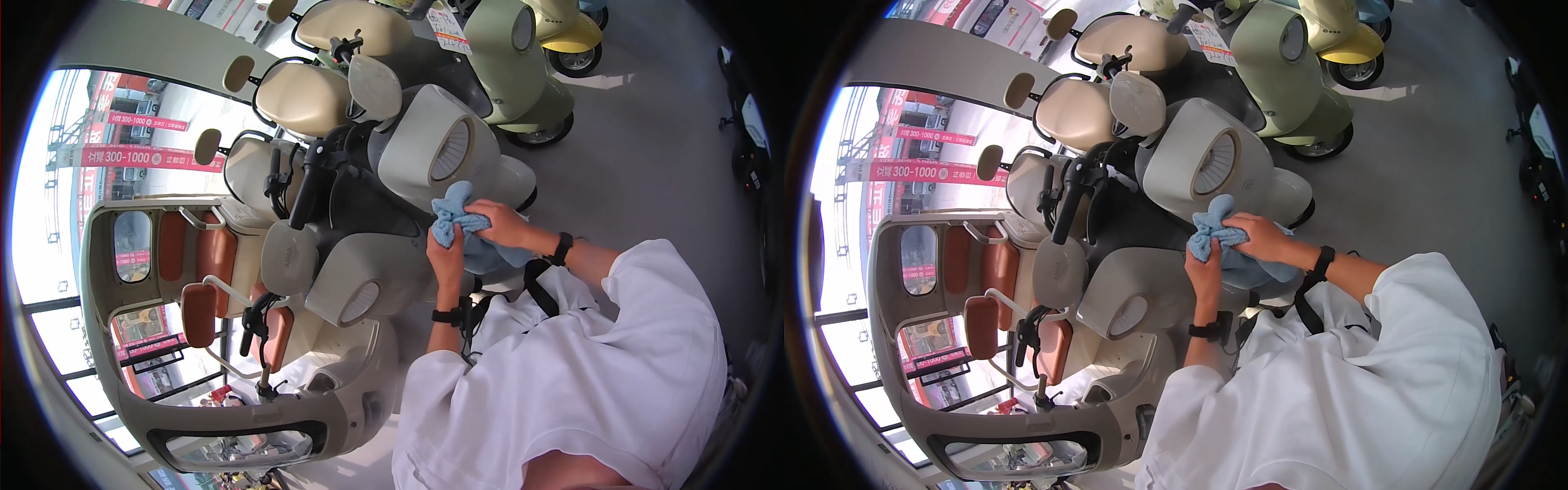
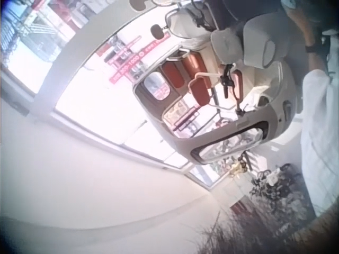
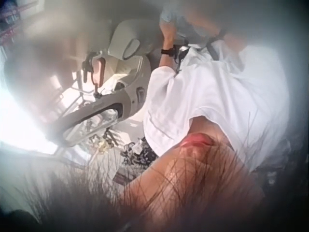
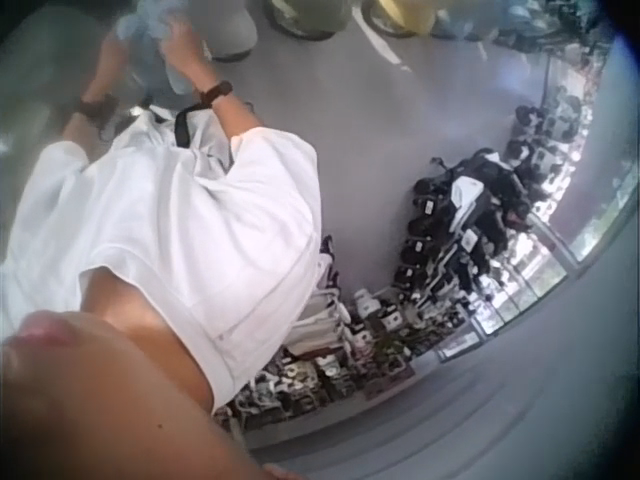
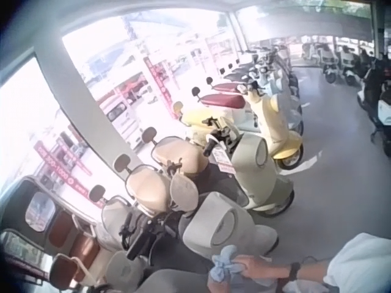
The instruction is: The person wipes the seat and frame of a three-wheeled vehicle with a cloth. They then move to several electric scooters, wiping the mirrors, handlebars, instrument panels, and seats one at a time.
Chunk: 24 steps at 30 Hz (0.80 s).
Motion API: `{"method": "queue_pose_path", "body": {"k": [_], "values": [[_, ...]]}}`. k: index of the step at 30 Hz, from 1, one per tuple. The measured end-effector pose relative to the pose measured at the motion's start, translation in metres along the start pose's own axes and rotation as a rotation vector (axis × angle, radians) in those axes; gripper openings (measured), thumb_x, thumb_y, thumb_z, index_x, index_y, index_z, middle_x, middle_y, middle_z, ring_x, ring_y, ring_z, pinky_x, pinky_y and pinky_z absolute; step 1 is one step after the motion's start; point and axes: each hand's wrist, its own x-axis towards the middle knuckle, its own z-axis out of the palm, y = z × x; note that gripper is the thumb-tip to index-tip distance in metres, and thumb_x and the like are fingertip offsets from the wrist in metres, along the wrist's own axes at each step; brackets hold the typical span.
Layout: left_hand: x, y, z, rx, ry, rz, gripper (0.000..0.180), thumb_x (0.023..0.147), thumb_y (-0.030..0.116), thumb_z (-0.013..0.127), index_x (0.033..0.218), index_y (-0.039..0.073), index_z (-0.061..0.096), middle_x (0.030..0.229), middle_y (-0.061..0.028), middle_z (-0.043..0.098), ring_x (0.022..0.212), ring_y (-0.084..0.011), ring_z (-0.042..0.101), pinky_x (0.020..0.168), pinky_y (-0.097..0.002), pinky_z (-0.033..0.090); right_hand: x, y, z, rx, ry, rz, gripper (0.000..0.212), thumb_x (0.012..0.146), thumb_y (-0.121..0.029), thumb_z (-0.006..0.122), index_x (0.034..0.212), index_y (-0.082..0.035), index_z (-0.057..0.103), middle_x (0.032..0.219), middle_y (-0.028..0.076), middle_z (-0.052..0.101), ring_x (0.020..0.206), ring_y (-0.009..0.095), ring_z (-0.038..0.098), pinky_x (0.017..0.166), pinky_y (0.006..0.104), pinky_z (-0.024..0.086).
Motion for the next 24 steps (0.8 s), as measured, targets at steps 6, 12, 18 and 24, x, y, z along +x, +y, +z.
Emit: {"method": "queue_pose_path", "body": {"k": [6,12,18,24], "values": [[0.073,0.065,0.034,0.017,0.064,0.462,0.037,0.085,0.007,0.073,0.117,-0.003,0.058,0.115,-0.0179,0.061,0.103,-0.0306,0.061,0.091,-0.0375,0.047,0.059,-0.028,-0.079,-0.191,0.317,-0.353,0.051,0.07,-0.004,0.074,0.12,-0.011,0.064,0.13,0.011,0.056,0.117,0.035,0.056,0.094,0.0425,0.049],[0.122,0.083,0.027,0.195,0.43,0.795,0.045,0.084,0.004,0.072,0.125,-0.001,0.054,0.133,-0.0228,0.051,0.124,-0.0399,0.05,0.103,-0.0464,0.039,0.138,-0.066,-0.093,-0.434,0.485,-0.758,0.055,0.066,0.001,0.072,0.118,-0.015,0.064,0.138,0.008,0.05,0.129,0.032,0.046,0.107,0.0485,0.04],[0.146,-0.014,0.022,0.452,0.124,0.443,0.052,0.079,0.001,0.068,0.129,0.003,0.054,0.141,-0.0225,0.045,0.128,-0.0434,0.046,0.106,-0.0471,0.039,0.161,0.036,-0.04,-0.627,0.087,-0.329,0.076,0.068,-0.03,0.08,0.138,-0.017,0.052,0.146,0.015,0.04,0.14,0.036,0.03,0.117,0.0547,0.02],[0.173,-0.01,0.016,0.436,0.141,0.481,0.046,0.083,0.013,0.069,0.125,-0.001,0.056,0.134,-0.0266,0.05,0.123,-0.0444,0.049,0.102,-0.047,0.041,0.19,0.032,-0.047,-0.553,0.031,-0.321,0.075,0.072,-0.037,0.076,0.139,-0.015,0.05,0.144,0.015,0.043,0.138,0.035,0.034,0.115,0.056,0.022]]}}
